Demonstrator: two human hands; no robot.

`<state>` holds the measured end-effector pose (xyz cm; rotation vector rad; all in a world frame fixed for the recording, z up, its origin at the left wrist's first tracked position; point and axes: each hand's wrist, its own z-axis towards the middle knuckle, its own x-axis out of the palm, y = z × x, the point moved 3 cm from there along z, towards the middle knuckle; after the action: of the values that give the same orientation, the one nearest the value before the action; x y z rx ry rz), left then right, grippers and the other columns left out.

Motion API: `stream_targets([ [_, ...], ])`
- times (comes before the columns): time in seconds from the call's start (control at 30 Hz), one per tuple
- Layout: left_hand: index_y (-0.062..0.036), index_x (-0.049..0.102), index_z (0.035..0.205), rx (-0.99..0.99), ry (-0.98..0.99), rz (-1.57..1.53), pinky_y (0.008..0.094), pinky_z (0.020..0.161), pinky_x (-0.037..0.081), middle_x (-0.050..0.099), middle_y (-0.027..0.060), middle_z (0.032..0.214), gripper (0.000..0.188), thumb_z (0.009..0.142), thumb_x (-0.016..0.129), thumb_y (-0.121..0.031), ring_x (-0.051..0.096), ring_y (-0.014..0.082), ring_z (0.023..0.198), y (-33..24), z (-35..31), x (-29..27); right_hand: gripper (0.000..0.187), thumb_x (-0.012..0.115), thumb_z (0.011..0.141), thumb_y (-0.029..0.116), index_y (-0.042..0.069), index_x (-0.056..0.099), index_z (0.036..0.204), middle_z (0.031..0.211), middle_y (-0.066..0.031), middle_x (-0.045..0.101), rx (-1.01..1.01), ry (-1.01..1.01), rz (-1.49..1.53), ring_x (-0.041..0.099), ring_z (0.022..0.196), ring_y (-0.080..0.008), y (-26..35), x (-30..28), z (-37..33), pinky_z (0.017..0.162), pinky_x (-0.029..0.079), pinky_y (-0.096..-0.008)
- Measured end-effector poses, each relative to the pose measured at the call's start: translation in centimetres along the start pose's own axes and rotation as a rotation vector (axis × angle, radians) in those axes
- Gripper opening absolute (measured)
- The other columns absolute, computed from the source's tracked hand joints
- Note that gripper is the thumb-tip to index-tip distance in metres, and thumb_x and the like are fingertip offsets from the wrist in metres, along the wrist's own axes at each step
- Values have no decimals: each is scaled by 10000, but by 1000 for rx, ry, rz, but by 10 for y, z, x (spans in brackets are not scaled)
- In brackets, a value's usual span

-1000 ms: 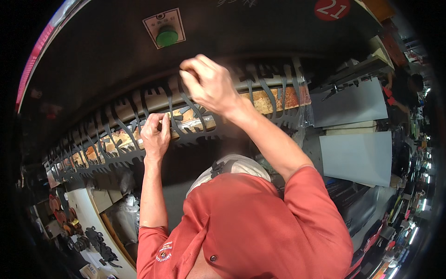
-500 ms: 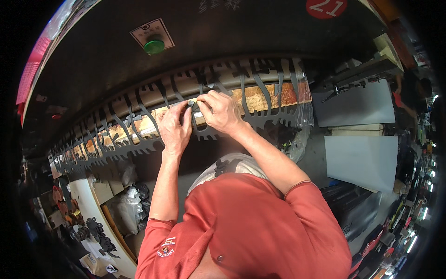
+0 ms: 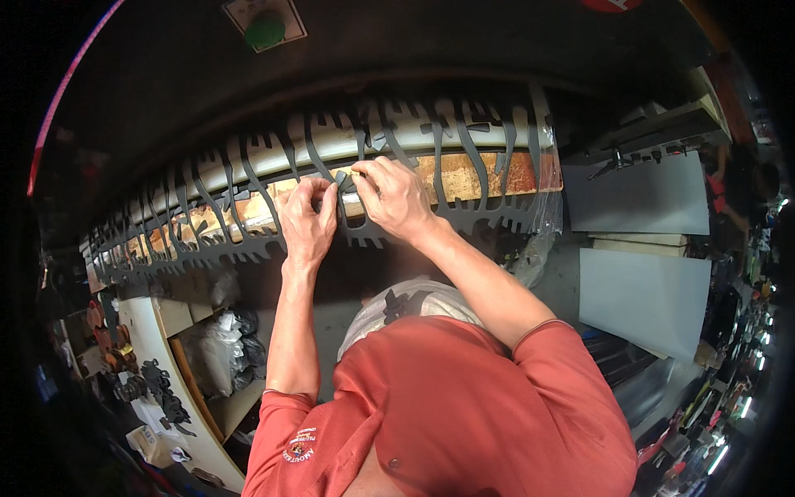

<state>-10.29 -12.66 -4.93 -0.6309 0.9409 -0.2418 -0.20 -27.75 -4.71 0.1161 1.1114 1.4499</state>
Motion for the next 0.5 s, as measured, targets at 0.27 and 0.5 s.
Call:
stream_targets([
  [0.27, -64, 687, 969, 12, 120, -75, 446, 872, 436, 713, 97, 854, 130, 890, 790, -62, 674, 320, 830, 2, 5, -7, 163, 710, 975, 4, -28, 747, 1130, 883, -94, 712, 296, 207, 226, 681, 746, -151, 4, -31, 26, 648, 559, -295],
  [0.5, -53, 728, 936, 62, 740, -54, 449, 809, 477, 722, 133, 809, 95, 952, 752, -143, 685, 334, 744, 13, 65, -40, 503, 834, 925, 335, -20, 721, 1262, 1083, -180, 730, 354, 157, -93, 740, 820, -229, -69, -42, 173, 737, 619, -345],
])
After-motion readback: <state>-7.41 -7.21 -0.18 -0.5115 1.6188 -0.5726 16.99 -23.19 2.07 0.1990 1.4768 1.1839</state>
